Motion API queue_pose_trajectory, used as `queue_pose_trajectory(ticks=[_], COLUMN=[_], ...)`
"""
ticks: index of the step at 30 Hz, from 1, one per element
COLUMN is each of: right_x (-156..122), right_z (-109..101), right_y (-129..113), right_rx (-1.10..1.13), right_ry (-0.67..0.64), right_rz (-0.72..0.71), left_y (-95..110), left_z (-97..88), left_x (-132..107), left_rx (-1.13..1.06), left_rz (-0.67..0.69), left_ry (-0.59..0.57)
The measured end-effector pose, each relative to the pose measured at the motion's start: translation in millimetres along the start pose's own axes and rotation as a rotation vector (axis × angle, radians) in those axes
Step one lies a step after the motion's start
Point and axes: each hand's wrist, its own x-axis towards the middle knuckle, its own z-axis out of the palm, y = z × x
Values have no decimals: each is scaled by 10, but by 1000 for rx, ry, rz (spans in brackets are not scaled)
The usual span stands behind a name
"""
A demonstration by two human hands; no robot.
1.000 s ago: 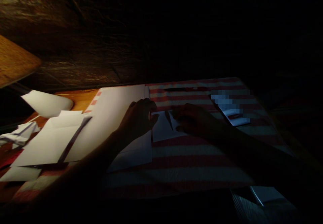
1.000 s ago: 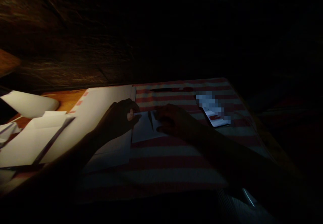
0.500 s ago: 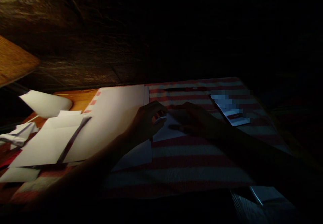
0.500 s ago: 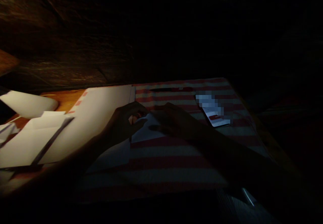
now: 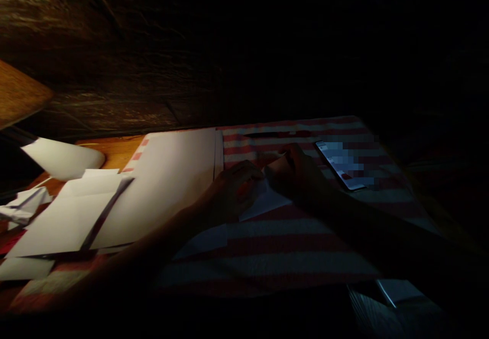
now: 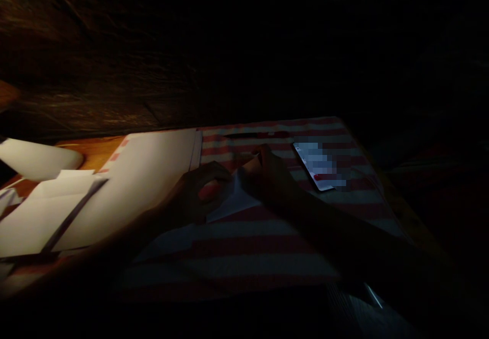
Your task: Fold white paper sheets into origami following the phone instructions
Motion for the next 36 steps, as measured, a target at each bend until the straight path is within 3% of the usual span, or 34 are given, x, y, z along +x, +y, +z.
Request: queue_pose_trajectory(ticks=[7,19,27,31,36], right_x=[11,-13,3,5,2], right_z=[-46,-76,-148,-186,-157], right_y=[0,-80,-131,-179,-191], right_rx=[-33,2,-128,-108,-107], right_ry=[-22,-39,-2,-10,-18], right_rz=[-5,38,88,116,101], left_y=[-25,-58,-70,-96,-106], left_z=[-15,6,11,30,51], left_x=[-7,-18,-22,-29,-30], left_rx=[-39,-81,-9,18,-8], left_rz=[132,188,111,38,61], left_ry=[-102,-112,-137,-96,-49])
